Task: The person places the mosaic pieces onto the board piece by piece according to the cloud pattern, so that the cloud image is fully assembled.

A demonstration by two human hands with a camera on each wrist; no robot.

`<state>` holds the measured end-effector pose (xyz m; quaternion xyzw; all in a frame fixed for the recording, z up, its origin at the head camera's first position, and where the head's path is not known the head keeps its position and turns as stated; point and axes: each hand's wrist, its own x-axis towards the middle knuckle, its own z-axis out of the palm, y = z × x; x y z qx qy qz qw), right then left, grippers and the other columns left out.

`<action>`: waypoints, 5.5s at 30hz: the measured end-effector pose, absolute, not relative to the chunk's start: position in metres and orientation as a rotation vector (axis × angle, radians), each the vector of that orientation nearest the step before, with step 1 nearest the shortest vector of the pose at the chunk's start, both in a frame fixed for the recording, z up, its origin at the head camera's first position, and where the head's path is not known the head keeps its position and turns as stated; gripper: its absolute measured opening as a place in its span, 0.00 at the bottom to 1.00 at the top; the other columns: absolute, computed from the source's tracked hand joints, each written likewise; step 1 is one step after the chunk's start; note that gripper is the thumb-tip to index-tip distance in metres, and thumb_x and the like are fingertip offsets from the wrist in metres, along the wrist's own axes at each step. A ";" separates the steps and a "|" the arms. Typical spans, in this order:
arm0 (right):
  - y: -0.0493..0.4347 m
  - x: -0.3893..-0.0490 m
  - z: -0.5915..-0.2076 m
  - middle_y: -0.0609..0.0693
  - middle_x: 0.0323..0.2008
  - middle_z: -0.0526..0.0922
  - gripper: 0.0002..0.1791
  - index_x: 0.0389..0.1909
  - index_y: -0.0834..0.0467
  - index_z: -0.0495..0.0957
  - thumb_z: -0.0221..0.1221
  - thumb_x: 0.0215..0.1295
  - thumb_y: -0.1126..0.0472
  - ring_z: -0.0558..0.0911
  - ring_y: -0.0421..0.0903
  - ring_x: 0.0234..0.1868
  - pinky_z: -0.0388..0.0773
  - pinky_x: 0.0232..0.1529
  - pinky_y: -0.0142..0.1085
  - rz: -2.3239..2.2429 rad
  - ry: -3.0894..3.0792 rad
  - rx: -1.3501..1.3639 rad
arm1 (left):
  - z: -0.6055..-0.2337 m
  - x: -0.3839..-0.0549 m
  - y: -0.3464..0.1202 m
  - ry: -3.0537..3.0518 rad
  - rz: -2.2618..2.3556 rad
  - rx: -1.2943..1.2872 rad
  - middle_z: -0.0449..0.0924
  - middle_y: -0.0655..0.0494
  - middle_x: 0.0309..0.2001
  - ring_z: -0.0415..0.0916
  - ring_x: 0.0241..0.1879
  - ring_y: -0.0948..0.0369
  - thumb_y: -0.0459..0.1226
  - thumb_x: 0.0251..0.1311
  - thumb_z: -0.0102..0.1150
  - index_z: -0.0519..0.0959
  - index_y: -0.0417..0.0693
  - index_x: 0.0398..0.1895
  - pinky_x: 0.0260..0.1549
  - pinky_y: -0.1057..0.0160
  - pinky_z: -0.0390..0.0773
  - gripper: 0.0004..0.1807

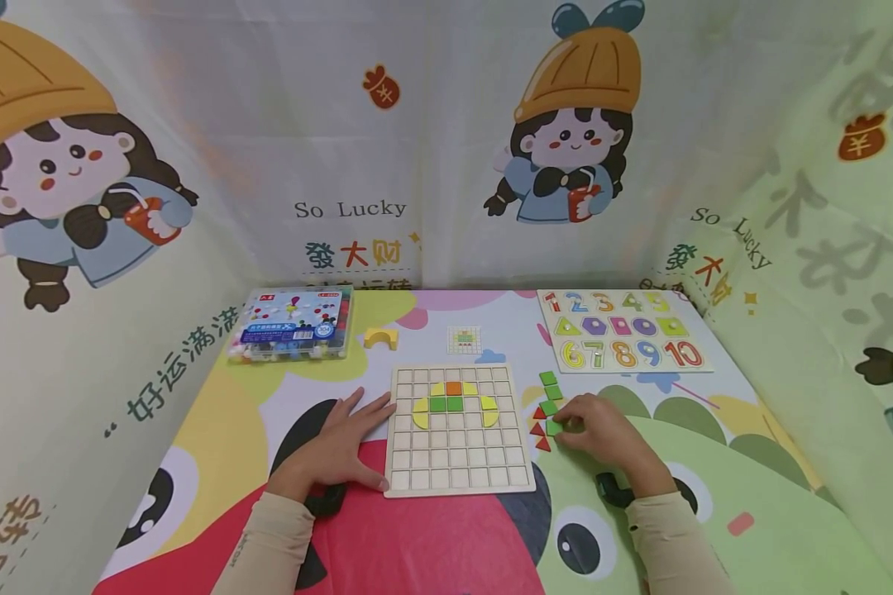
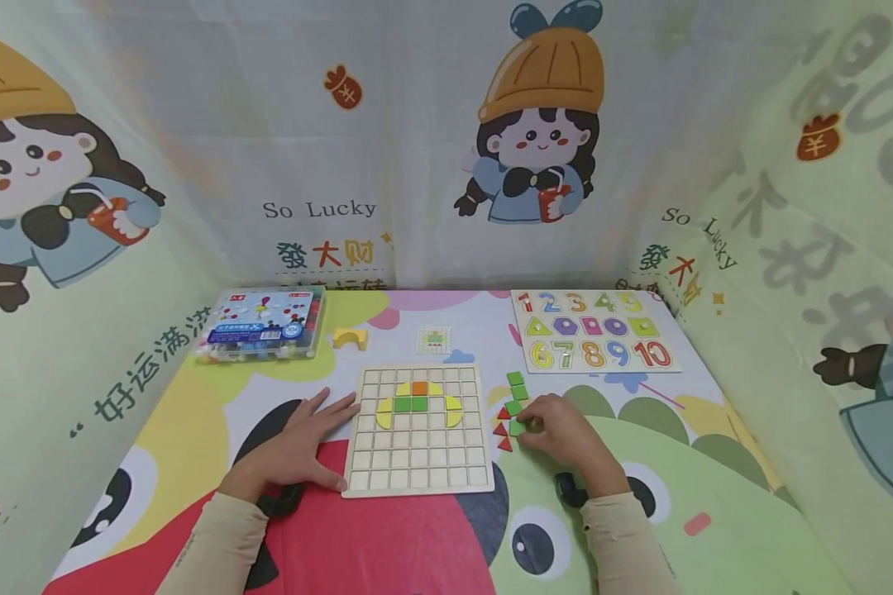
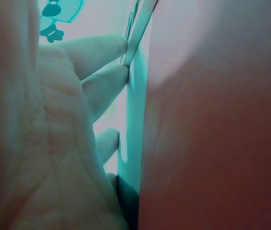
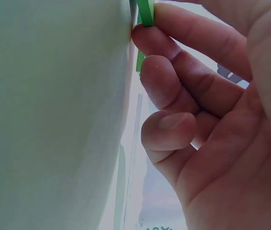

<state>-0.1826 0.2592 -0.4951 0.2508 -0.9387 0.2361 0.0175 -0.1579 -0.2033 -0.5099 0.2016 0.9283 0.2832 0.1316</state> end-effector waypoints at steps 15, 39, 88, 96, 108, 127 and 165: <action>0.239 -0.178 -0.479 0.41 0.35 0.82 0.12 0.40 0.52 0.89 0.77 0.54 0.61 0.79 0.39 0.36 0.79 0.36 0.34 0.689 -2.845 0.783 | -0.509 -0.159 -0.205 2.680 0.834 0.591 0.51 0.60 0.86 0.31 0.86 0.42 0.63 0.35 0.83 0.61 0.60 0.84 0.80 0.28 0.34 0.67; 0.145 -0.216 -0.445 0.45 0.43 0.85 0.12 0.44 0.50 0.91 0.77 0.59 0.55 0.80 0.43 0.46 0.86 0.45 0.41 0.276 -2.991 1.050 | -0.507 -0.158 -0.202 2.685 0.801 0.591 0.52 0.59 0.86 0.32 0.86 0.41 0.62 0.35 0.83 0.62 0.59 0.84 0.80 0.28 0.34 0.67; 0.149 -0.214 -0.463 0.46 0.41 0.90 0.14 0.50 0.55 0.90 0.70 0.69 0.53 0.80 0.42 0.39 0.81 0.41 0.39 0.784 -3.068 0.844 | -0.508 -0.157 -0.201 2.675 0.837 0.596 0.52 0.58 0.86 0.31 0.86 0.40 0.62 0.36 0.83 0.62 0.58 0.84 0.80 0.28 0.32 0.67; 0.204 -0.199 -0.456 0.45 0.40 0.89 0.13 0.51 0.56 0.89 0.69 0.70 0.56 0.79 0.40 0.36 0.77 0.31 0.32 1.000 -2.958 0.707 | -0.506 -0.158 -0.202 2.679 0.828 0.594 0.52 0.58 0.86 0.31 0.86 0.40 0.63 0.36 0.82 0.62 0.57 0.84 0.80 0.28 0.33 0.67; 0.259 -0.196 -0.467 0.52 0.43 0.90 0.17 0.49 0.58 0.88 0.76 0.60 0.59 0.82 0.44 0.37 0.75 0.33 0.33 0.974 -2.822 0.666 | -0.508 -0.158 -0.204 2.694 0.813 0.582 0.51 0.58 0.86 0.32 0.86 0.40 0.63 0.35 0.83 0.61 0.58 0.84 0.80 0.28 0.34 0.68; 0.259 -0.205 -0.493 0.48 0.40 0.87 0.19 0.50 0.58 0.87 0.77 0.57 0.61 0.78 0.41 0.37 0.79 0.40 0.40 0.876 -2.972 0.645 | -0.505 -0.158 -0.203 2.696 0.813 0.621 0.52 0.57 0.86 0.33 0.86 0.39 0.62 0.36 0.82 0.62 0.57 0.84 0.80 0.27 0.36 0.67; 0.192 -0.202 -0.431 0.47 0.47 0.83 0.15 0.56 0.58 0.87 0.67 0.71 0.60 0.79 0.44 0.46 0.83 0.48 0.41 0.624 -2.988 1.087 | -0.509 -0.159 -0.204 2.683 0.821 0.606 0.51 0.58 0.86 0.31 0.86 0.40 0.64 0.35 0.82 0.61 0.58 0.84 0.80 0.27 0.34 0.68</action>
